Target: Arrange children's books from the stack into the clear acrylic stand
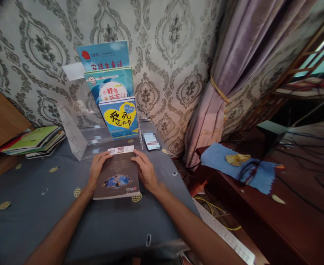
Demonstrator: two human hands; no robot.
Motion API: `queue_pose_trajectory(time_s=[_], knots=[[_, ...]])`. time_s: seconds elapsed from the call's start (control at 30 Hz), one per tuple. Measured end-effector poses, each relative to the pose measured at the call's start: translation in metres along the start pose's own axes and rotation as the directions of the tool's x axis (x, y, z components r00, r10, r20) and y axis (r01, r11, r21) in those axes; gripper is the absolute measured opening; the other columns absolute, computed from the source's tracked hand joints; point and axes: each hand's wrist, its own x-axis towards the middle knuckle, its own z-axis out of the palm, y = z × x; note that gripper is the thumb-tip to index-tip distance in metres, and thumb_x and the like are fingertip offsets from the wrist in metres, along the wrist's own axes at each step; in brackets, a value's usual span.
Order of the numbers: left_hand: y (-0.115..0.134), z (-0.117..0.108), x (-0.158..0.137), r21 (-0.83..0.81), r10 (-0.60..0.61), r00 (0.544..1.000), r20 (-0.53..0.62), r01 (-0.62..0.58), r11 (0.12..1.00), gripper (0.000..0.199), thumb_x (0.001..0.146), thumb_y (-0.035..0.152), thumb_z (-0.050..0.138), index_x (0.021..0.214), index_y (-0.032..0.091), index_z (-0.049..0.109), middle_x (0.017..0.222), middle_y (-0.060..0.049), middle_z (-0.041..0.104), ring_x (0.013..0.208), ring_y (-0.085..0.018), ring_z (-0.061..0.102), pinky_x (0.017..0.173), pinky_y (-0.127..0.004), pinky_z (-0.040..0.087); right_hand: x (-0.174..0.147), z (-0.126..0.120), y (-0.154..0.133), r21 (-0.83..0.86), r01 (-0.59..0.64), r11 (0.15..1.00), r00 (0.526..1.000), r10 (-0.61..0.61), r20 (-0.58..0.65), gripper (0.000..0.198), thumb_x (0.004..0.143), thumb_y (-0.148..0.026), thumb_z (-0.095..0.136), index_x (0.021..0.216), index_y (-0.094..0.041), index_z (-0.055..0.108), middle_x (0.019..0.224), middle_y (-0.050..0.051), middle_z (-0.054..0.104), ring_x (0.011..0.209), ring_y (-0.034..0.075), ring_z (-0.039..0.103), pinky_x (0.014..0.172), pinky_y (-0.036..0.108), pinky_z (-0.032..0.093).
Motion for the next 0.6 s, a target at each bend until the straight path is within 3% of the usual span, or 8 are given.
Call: queue_pose_trajectory(time_s=[0.13, 0.27, 0.43, 0.6], knots=[[0.003, 0.008, 0.015, 0.038, 0.093, 0.995, -0.030, -0.092, 0.995, 0.037, 0.092, 0.010, 0.045, 0.119, 0.026, 0.065, 0.133, -0.004, 0.061, 0.128, -0.021, 0.052, 0.114, -0.042, 0.039, 0.009, -0.001, 0.007, 0.015, -0.001, 1.000, 0.997, 0.002, -0.080, 0.020, 0.094, -0.023, 0.056, 0.109, -0.027, 0.068, 0.130, 0.009, 0.068, 0.129, 0.026, 0.058, 0.112, 0.051, 0.044], [0.004, 0.017, 0.028, 0.067, 0.094, 0.996, 0.007, -0.094, 0.993, 0.037, 0.092, 0.008, 0.045, 0.119, 0.024, 0.065, 0.134, -0.005, 0.062, 0.128, -0.021, 0.052, 0.112, -0.039, 0.039, 0.014, 0.000, 0.018, 0.065, -0.053, 0.996, 0.989, 0.061, -0.136, 0.021, 0.093, -0.022, 0.054, 0.107, -0.026, 0.070, 0.129, 0.009, 0.069, 0.127, 0.024, 0.059, 0.111, 0.049, 0.045], [0.007, 0.017, 0.033, 0.089, 0.076, 0.995, 0.067, -0.082, 0.993, 0.040, 0.090, 0.007, 0.046, 0.121, 0.025, 0.065, 0.134, -0.004, 0.061, 0.126, -0.021, 0.052, 0.109, -0.036, 0.042, 0.013, 0.001, 0.025, 0.107, -0.127, 0.986, 0.983, 0.140, -0.120, 0.026, 0.088, -0.021, 0.057, 0.110, -0.025, 0.070, 0.131, 0.008, 0.067, 0.123, 0.024, 0.062, 0.110, 0.046, 0.045], [0.012, 0.007, 0.037, 0.087, 0.108, 0.988, 0.114, -0.118, 0.989, 0.038, 0.088, 0.010, 0.052, 0.120, 0.026, 0.064, 0.129, -0.004, 0.063, 0.121, -0.022, 0.054, 0.106, -0.036, 0.043, 0.015, -0.002, 0.022, 0.102, -0.128, 0.987, 0.985, 0.138, -0.104, 0.029, 0.083, -0.021, 0.060, 0.111, -0.024, 0.069, 0.131, 0.010, 0.067, 0.122, 0.027, 0.062, 0.108, 0.047, 0.045]])
